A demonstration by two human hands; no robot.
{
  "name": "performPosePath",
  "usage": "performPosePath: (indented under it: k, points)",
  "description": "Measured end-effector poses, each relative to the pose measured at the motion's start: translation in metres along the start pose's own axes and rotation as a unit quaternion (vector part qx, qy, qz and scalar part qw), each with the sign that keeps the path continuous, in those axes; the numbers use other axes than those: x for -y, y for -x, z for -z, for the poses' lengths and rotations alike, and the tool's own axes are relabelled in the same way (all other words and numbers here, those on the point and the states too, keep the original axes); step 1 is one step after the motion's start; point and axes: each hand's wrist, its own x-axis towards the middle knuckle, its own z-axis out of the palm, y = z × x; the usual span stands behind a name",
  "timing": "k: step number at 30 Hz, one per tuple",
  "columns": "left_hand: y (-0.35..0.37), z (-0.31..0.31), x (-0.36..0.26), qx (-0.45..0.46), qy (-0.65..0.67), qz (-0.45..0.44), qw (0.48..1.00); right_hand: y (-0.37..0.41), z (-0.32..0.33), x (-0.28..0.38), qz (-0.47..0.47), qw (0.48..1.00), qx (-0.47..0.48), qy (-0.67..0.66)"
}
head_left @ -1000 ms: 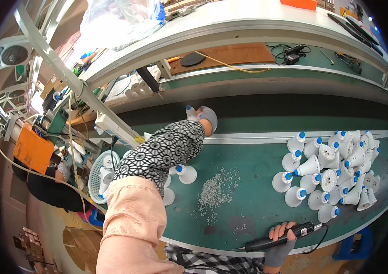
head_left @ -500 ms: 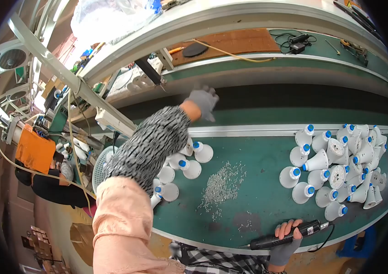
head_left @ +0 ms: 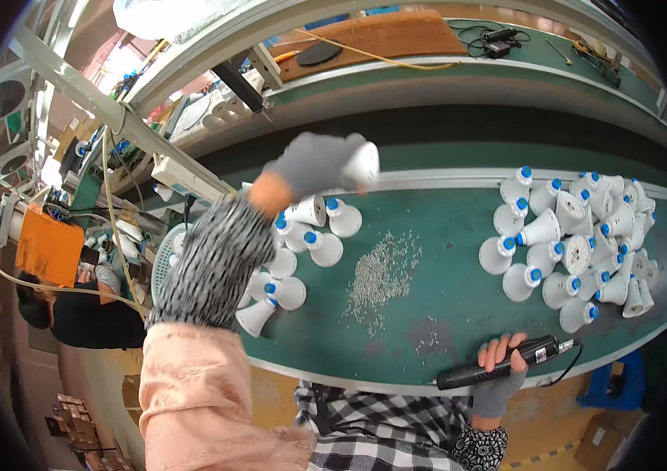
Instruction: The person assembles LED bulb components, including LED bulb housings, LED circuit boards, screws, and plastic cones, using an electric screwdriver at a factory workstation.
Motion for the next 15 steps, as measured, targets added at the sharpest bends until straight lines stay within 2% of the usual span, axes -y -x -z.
performPosePath:
  k: [1,2,3,4,6,9,12,15]
  points:
    - [0.03,0.012,-0.035,0.039,0.099,0.012,0.994,0.004,-0.011,0.0,0.002,1.0,0.019,0.014]
    - [0.058,-0.003,-0.064,0.038,0.2,-0.007,0.979,0.009,-0.022,0.001,0.003,0.999,0.036,0.03]
    - [0.086,-0.017,-0.092,0.04,0.299,-0.026,0.953,0.013,-0.031,0.0,-0.007,0.997,0.029,0.068]
    - [0.107,-0.045,-0.113,-0.001,0.395,-0.077,0.916,0.014,-0.041,0.001,-0.006,0.991,0.033,0.128]
    - [0.134,-0.073,-0.151,0.007,0.5,-0.083,0.862,0.016,-0.06,0.0,-0.023,0.978,0.029,0.204]
    - [0.157,-0.114,-0.191,-0.061,0.608,-0.033,0.791,0.02,-0.074,0.0,-0.037,0.953,0.034,0.298]
    - [0.161,-0.133,-0.218,-0.11,0.669,-0.001,0.735,0.021,-0.083,-0.004,-0.019,0.94,0.059,0.336]
    - [0.164,-0.134,-0.223,-0.151,0.685,-0.031,0.712,0.022,-0.087,-0.004,0.005,0.939,0.08,0.334]
